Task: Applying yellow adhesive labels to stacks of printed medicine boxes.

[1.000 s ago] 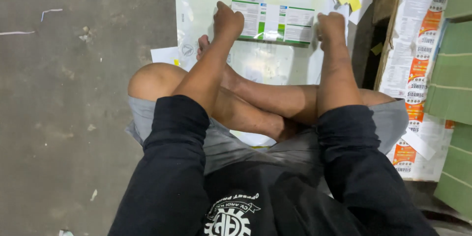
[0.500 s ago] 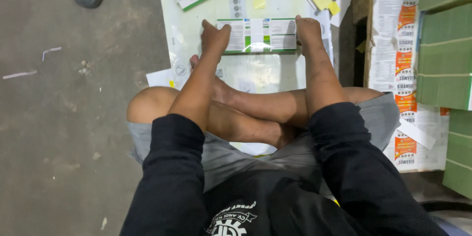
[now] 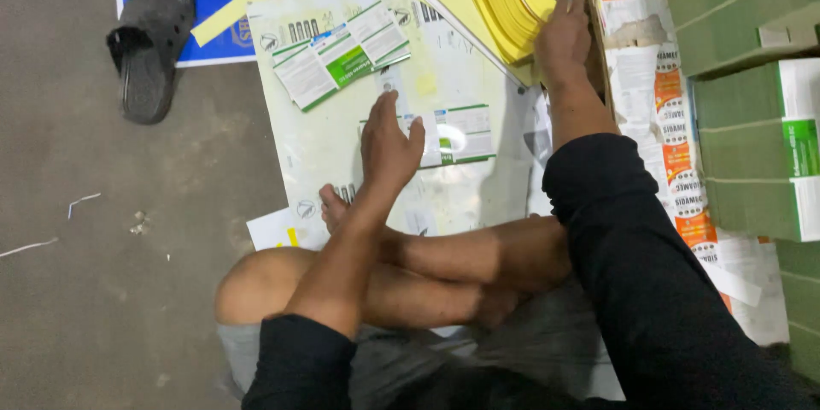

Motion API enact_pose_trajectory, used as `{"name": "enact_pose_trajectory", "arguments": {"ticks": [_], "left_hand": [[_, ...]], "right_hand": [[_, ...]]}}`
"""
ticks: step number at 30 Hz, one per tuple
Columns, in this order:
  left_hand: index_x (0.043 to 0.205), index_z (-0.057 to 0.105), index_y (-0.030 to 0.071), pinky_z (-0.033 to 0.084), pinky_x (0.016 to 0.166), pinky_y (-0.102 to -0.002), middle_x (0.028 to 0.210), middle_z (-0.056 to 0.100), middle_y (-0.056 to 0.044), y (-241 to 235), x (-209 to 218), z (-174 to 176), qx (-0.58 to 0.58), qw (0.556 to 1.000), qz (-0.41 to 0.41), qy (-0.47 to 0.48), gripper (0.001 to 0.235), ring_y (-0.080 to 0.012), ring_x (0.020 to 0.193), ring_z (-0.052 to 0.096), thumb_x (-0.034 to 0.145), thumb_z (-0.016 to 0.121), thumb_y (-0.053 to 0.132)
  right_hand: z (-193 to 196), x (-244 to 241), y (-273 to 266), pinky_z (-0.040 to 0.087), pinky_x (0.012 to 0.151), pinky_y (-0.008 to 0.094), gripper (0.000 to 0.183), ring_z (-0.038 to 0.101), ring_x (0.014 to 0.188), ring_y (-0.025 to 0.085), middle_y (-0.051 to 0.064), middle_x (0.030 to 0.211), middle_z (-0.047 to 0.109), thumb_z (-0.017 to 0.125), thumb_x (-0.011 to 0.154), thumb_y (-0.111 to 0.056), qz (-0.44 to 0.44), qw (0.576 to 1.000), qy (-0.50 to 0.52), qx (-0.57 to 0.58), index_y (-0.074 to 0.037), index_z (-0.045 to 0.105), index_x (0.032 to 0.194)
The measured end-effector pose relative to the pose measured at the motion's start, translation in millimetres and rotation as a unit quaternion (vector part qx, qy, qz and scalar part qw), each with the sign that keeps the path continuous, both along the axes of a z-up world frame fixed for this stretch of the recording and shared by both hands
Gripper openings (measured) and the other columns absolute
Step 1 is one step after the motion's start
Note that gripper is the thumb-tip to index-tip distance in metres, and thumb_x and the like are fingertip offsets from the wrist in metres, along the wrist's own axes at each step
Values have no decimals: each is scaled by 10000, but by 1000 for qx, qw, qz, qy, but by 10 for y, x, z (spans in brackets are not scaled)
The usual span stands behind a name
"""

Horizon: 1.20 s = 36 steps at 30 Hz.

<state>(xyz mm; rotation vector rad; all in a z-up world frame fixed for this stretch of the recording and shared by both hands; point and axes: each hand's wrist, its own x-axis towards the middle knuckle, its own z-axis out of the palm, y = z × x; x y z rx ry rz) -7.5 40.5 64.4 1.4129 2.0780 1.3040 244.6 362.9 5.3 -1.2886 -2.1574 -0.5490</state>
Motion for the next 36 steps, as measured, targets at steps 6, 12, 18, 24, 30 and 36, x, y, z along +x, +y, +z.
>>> {"name": "enact_pose_trajectory", "arguments": {"ticks": [6,12,18,24,30,36], "left_hand": [[1422,477,-81,389,1145,-481,1471,512,-314,42,45,71,-44,998,-34,-33,610,-453,1369,498,923,678,206],[1410,484,-82,383,1155,-478,1475,509,-317,48,47,76,-44,998,-38,-36,602,-446,1381,491,916,678,202],[1412,472,-93,407,1131,-488,1441,525,-328,42,84,-57,-37,998,-42,-21,629,-459,1353,504,901,692,200],[1277,611,3,510,936,-473,1225,668,-234,67,153,-238,-51,997,-25,-48,453,-396,1111,643,896,705,230],[926,727,21,547,694,-341,838,767,-117,20,238,-75,-69,954,-65,-285,269,-208,753,707,935,723,290],[886,732,-3,544,614,-310,766,750,-84,-122,355,-339,-93,937,-61,-332,178,-143,676,683,874,710,173]], "right_hand": [[71,-127,230,537,807,515,307,686,913,463,274,986,713,789,886,-127,-124,955,171,-208,33,677,1123],[79,-113,241,543,775,489,120,717,868,418,222,907,737,759,841,-95,-160,943,210,-201,-51,753,953],[448,-132,9,517,793,538,61,683,876,460,236,916,731,670,899,-81,-125,954,178,-205,-38,713,897],[183,-265,-335,531,733,531,152,682,837,450,249,894,702,691,936,-149,-84,967,173,-167,1,701,914],[301,-738,-2105,608,632,311,162,740,750,191,78,870,736,644,915,-20,11,473,607,-638,-27,654,1077],[185,-626,-2787,539,608,256,174,658,692,130,60,841,705,673,948,-71,12,477,605,-638,6,670,1105]]}}
